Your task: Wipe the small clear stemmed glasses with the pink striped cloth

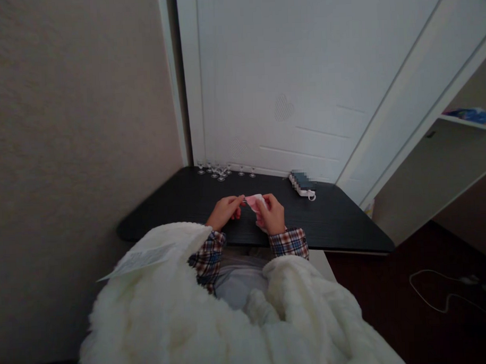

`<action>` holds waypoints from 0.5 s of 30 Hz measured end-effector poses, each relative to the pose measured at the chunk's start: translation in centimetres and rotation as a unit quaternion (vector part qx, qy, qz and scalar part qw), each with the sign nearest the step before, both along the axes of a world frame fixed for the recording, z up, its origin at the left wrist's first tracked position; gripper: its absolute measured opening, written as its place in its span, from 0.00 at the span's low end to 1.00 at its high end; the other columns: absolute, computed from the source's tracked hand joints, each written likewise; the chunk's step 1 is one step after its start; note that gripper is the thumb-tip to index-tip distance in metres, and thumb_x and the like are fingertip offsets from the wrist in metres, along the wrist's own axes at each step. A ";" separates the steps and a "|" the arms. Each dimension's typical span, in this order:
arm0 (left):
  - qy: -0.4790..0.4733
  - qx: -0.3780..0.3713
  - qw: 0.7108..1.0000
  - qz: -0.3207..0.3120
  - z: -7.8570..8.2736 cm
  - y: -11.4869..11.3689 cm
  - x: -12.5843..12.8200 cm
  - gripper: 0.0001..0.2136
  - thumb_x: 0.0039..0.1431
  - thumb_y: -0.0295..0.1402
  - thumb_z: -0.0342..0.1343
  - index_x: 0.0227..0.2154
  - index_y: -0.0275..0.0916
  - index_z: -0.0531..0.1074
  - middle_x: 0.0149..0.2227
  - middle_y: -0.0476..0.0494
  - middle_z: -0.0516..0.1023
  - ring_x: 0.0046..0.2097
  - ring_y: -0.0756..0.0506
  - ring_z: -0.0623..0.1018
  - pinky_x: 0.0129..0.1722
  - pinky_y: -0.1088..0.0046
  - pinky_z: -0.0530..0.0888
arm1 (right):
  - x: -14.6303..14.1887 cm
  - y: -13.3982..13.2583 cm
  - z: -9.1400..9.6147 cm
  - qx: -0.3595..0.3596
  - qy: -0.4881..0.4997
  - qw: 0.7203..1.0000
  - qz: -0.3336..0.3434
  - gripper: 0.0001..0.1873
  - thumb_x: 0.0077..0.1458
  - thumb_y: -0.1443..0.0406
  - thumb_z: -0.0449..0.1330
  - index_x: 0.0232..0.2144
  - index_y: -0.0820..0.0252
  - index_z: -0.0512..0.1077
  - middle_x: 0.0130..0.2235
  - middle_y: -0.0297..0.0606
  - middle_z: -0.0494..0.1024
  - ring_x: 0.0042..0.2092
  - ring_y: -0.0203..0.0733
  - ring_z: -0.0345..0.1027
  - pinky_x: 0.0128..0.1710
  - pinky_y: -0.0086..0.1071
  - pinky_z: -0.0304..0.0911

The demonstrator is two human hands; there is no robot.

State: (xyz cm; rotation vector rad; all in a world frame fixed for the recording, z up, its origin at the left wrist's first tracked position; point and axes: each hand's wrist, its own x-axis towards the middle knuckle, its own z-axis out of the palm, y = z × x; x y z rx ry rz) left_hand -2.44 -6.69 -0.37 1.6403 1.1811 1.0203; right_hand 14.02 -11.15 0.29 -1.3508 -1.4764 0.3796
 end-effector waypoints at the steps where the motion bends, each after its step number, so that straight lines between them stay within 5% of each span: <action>1: 0.000 0.001 1.000 -0.001 0.0 0.0 0.0 0.23 0.53 0.54 0.49 0.28 0.36 0.73 0.17 0.51 0.69 0.20 0.51 0.70 0.20 0.76 0.63 | 0.0 0.0 0.0 0.001 0.002 1.000 0.002 0.12 0.53 0.56 0.53 0.33 0.58 0.70 0.30 0.32 0.74 0.33 0.38 0.67 0.35 0.29 0.59; 15: 0.004 0.017 1.000 0.006 0.6 -0.2 -0.5 0.23 0.53 0.54 0.49 0.28 0.36 0.73 0.17 0.50 0.69 0.20 0.51 0.69 0.20 0.76 0.63 | -0.3 -0.1 0.3 0.008 0.002 1.000 0.003 0.12 0.53 0.57 0.54 0.32 0.58 0.70 0.29 0.32 0.73 0.32 0.37 0.66 0.33 0.29 0.58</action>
